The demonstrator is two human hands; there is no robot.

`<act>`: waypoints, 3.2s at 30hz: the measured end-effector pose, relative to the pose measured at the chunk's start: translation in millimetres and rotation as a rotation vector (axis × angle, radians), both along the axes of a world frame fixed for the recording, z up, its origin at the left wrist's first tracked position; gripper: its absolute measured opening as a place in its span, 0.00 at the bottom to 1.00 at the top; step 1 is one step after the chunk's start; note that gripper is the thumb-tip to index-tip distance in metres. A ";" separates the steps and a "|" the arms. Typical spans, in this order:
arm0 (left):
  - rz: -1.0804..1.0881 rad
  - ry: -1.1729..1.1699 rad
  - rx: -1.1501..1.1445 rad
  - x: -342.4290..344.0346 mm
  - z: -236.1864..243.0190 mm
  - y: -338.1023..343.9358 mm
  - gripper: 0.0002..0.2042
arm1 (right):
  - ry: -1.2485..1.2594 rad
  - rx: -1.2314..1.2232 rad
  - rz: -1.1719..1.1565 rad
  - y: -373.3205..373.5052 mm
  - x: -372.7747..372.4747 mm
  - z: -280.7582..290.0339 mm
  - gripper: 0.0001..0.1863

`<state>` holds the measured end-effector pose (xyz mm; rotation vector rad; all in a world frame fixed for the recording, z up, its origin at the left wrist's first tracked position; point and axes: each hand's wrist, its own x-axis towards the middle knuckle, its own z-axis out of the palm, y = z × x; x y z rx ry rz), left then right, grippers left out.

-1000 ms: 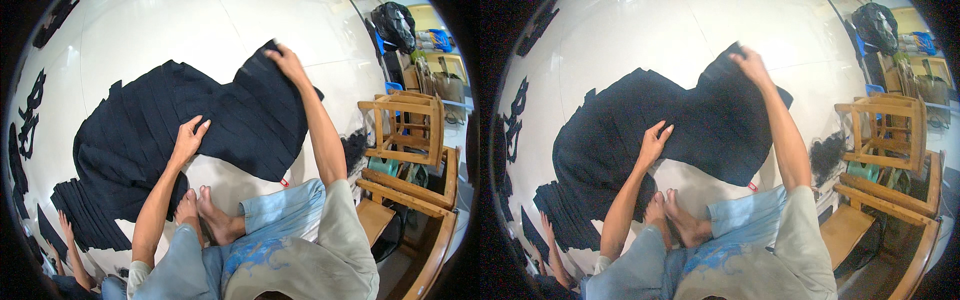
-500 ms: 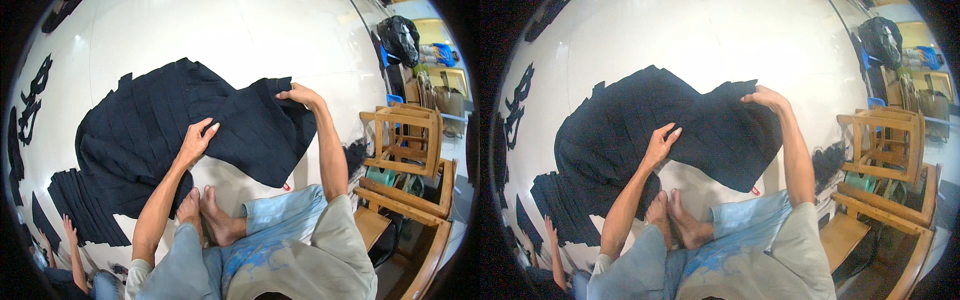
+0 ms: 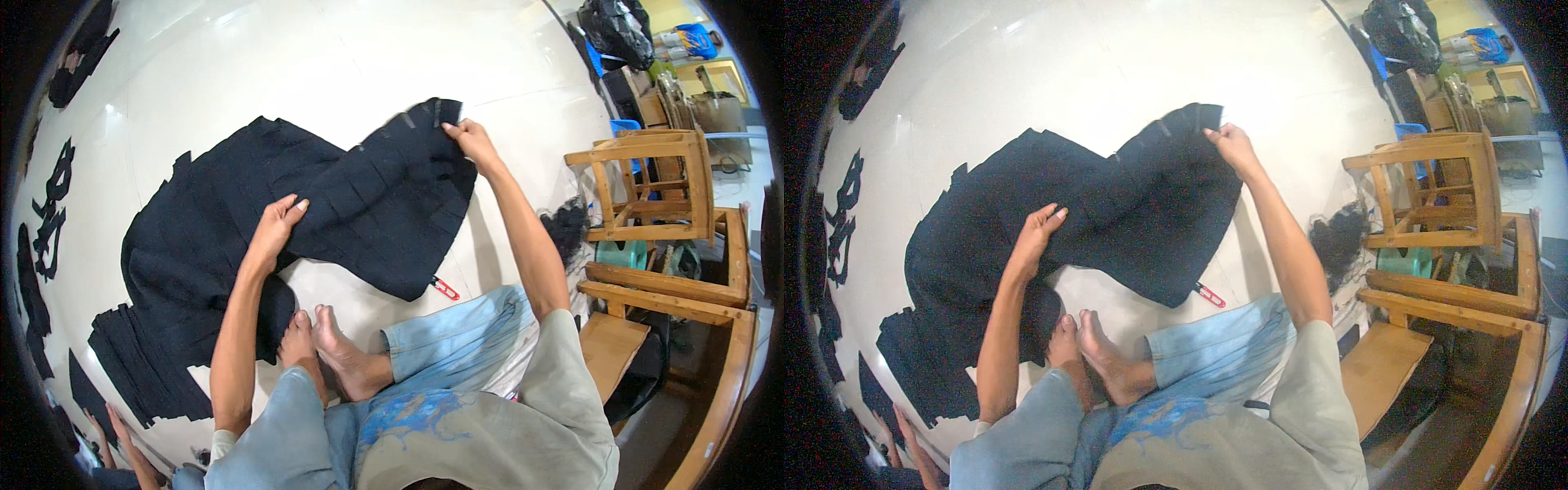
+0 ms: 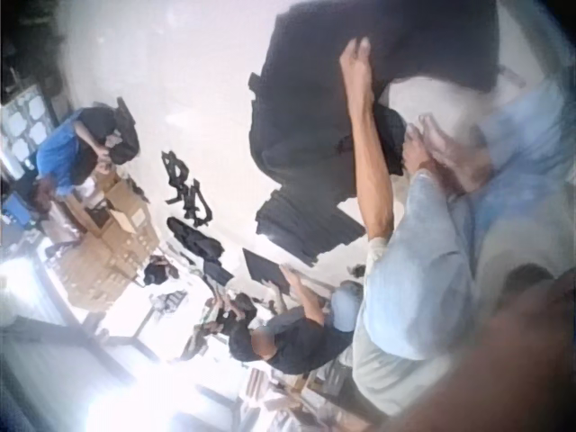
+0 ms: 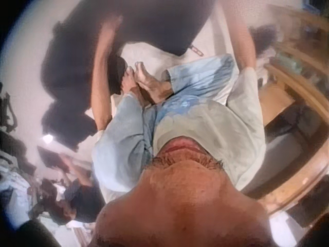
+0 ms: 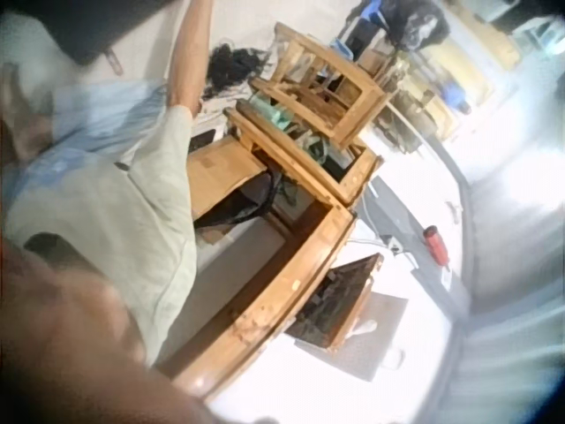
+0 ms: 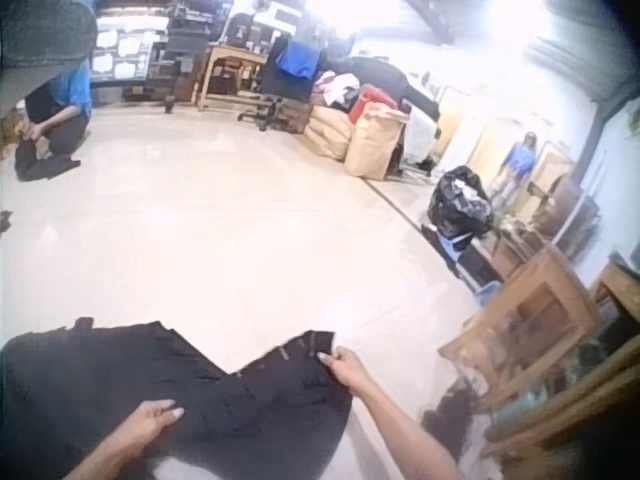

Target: The person sits on the floor and cuts a large piece of black fabric into strips using a red utility knife. They fold the fabric to align layers and make straight cuts along the edges, creating a pile of cut fabric pieces.

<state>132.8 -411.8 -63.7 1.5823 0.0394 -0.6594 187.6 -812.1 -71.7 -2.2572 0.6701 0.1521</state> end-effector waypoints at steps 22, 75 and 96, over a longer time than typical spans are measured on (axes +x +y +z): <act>-0.322 -0.120 0.508 -41.5 -15.3 -6.7 0.22 | 0.101 0.300 -0.003 -32.8 -84.9 -19.7 0.25; 0.230 -0.283 0.200 -150.5 57.3 60.6 0.16 | -0.514 0.140 0.112 238.9 -163.6 27.9 0.11; -0.132 -0.983 0.408 -164.0 252.0 86.2 0.14 | 0.387 1.505 0.019 298.3 -213.4 24.1 0.57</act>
